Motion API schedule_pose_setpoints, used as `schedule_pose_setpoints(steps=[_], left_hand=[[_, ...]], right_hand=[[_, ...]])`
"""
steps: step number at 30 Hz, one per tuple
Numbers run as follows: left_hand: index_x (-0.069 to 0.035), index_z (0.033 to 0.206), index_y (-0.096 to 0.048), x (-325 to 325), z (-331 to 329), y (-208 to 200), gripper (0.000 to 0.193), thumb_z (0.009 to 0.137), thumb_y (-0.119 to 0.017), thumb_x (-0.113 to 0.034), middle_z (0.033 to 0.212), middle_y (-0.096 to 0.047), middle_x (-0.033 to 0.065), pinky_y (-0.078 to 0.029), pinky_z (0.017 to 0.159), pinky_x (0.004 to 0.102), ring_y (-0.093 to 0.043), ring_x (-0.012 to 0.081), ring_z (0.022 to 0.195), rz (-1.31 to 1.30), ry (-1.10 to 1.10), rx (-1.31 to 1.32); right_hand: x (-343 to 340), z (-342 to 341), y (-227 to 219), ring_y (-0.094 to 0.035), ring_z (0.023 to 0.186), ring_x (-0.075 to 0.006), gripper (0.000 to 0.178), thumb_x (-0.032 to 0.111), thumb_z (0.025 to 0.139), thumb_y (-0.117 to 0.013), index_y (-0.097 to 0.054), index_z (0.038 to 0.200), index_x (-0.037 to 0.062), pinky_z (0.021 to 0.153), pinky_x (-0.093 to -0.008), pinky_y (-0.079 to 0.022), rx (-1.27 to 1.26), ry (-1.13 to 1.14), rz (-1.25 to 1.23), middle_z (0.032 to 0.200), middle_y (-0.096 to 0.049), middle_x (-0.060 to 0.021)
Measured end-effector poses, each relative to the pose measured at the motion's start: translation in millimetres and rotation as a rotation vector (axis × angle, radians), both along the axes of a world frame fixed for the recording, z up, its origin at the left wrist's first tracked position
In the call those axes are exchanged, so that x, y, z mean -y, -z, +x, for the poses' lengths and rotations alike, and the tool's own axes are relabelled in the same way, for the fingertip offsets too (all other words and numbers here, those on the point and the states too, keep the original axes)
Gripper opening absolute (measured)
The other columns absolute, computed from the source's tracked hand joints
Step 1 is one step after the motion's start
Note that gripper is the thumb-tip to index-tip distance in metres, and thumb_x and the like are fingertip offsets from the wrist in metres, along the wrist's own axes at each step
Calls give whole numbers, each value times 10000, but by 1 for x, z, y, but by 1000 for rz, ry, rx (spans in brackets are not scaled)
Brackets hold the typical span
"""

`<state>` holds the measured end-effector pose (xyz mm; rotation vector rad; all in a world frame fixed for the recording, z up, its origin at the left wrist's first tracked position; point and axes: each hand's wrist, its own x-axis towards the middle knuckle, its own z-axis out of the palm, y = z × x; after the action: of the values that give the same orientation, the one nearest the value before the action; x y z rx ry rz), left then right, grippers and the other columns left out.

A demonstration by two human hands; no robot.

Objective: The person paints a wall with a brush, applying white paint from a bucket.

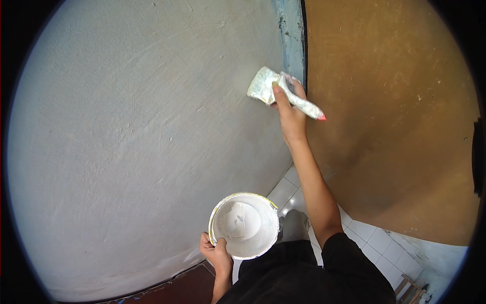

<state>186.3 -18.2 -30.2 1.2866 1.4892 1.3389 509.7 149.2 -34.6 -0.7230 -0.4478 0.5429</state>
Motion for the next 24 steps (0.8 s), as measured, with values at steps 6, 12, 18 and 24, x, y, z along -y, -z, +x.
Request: schedule_pose_setpoints(steps=[6,12,18,24], left_hand=[[-98,680,-341,1,-3,2,259,686,-503,104,656,-395,-31,-279,563,244,-322,49,618,-13,-3,-29],[-96,698,-363,1,2,-1,214,639,-493,63,675,-441,-19,-298,573,246,-337,64,618,-30,21,-95],[-94,699,-367,0,-2,-11,204,638,-489,58,677,-440,-19,-299,578,245,-338,67,620,-15,-9,-105],[-90,707,-376,-2,0,-10,200,631,-490,56,680,-444,-16,-318,579,239,-349,70,615,-33,25,-83]], right_hand=[[-13,-32,150,-482,1322,-200,598,278,986,-664,-394,1479,73,1054,-391,-442,-306,-86,-106,1429,-490,-81],[2,-52,236,-595,1167,-177,517,219,965,-688,-503,1414,44,920,-309,-508,-414,-76,-472,1321,-595,-88],[-7,2,89,-596,1171,-195,512,208,960,-694,-524,1393,-4,940,-341,-527,-211,-58,-215,1336,-580,-113],[-9,11,71,-567,1231,-228,624,271,956,-705,-444,1447,-11,1016,-410,-495,-294,-179,67,1363,-551,-132]])
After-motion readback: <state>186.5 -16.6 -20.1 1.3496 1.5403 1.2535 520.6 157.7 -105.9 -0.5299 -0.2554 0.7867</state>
